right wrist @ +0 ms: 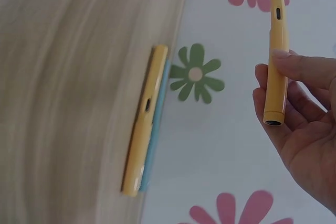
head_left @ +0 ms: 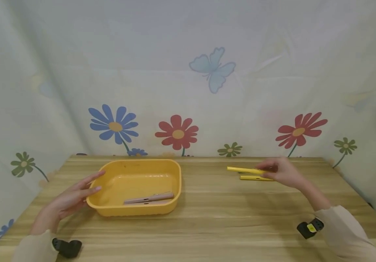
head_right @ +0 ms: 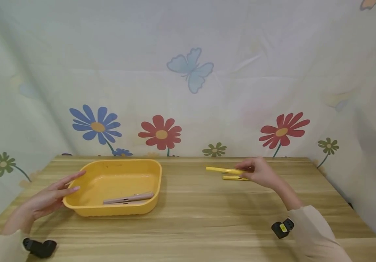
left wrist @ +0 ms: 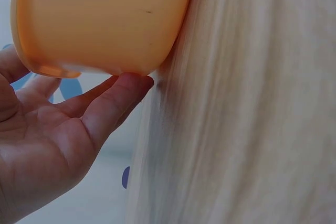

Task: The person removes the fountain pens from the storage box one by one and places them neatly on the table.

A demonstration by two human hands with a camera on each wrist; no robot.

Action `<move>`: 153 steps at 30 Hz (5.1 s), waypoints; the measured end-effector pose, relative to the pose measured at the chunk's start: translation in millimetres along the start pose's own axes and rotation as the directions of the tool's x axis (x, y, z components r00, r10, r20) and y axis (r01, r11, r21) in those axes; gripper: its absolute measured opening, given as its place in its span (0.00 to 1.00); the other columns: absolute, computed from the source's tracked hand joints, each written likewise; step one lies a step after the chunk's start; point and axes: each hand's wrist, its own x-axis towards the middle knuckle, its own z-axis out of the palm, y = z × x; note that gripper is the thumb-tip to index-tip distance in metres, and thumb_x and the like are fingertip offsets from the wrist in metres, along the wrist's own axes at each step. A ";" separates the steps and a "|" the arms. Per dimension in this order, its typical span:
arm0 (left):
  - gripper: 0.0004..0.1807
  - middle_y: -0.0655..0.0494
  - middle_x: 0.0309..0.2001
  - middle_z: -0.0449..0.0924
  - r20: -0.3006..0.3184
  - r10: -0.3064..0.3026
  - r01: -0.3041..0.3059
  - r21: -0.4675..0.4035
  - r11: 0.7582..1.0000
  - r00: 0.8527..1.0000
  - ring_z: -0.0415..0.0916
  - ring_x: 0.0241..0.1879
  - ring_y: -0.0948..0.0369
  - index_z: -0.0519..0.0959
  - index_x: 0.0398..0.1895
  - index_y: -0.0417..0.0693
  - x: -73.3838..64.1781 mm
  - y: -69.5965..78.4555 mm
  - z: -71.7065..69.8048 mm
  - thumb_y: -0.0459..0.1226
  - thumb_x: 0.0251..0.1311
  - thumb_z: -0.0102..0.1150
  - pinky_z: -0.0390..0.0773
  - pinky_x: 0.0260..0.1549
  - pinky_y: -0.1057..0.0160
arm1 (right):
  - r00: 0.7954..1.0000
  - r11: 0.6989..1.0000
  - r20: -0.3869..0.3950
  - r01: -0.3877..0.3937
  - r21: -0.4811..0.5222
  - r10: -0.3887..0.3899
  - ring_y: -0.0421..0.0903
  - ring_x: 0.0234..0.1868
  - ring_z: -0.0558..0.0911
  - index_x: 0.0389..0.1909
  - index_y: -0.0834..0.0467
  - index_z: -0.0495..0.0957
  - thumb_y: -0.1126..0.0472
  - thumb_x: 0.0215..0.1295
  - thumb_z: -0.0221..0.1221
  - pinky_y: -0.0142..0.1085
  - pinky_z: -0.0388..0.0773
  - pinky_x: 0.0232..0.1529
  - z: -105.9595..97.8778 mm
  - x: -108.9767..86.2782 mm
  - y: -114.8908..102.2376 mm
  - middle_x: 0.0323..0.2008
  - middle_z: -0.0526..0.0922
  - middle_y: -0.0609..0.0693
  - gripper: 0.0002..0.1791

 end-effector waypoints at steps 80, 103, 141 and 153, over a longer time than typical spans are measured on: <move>0.36 0.36 0.69 0.22 -0.001 -0.028 0.028 -0.025 0.999 1.000 0.49 0.63 0.39 0.40 0.72 0.52 -0.7 1.7 0.3 0.40 0.66 0.46 0.74 0.48 0.53 | 0.962 0.982 0.196 -0.180 -0.054 0.187 0.50 0.38 0.79 0.39 0.69 0.80 0.73 0.49 0.62 0.36 0.79 0.37 2.0 -19.0 83.5 0.37 0.82 0.58 0.13; 0.36 0.36 0.69 0.21 0.000 -0.023 0.023 -0.026 0.999 1.000 0.47 0.63 0.37 0.39 0.72 0.51 -0.4 2.4 1.3 0.40 0.66 0.46 0.74 0.47 0.53 | 0.968 0.962 0.074 -0.246 0.121 0.239 0.52 0.46 0.79 0.51 0.70 0.74 0.61 0.58 0.61 0.34 0.78 0.42 -12.3 -6.1 17.3 0.47 0.79 0.64 0.22; 0.36 0.36 0.69 0.22 0.008 -0.002 0.002 -0.010 1.000 1.000 0.50 0.62 0.41 0.40 0.72 0.49 -0.7 1.0 -0.1 0.40 0.67 0.45 0.74 0.47 0.55 | 0.978 0.892 0.203 -0.061 0.449 -0.035 0.54 0.50 0.77 0.53 0.69 0.73 0.68 0.57 0.60 0.38 0.77 0.45 79.1 83.2 -93.3 0.48 0.78 0.63 0.21; 0.36 0.37 0.69 0.22 0.006 -0.015 0.015 -0.011 1.000 1.000 0.54 0.61 0.46 0.41 0.72 0.52 -1.4 2.4 -0.4 0.40 0.66 0.46 0.75 0.47 0.57 | 0.965 0.873 0.250 -0.052 0.484 -0.081 0.56 0.50 0.77 0.50 0.67 0.75 0.68 0.56 0.61 0.35 0.77 0.44 126.3 106.1 -113.4 0.47 0.79 0.62 0.20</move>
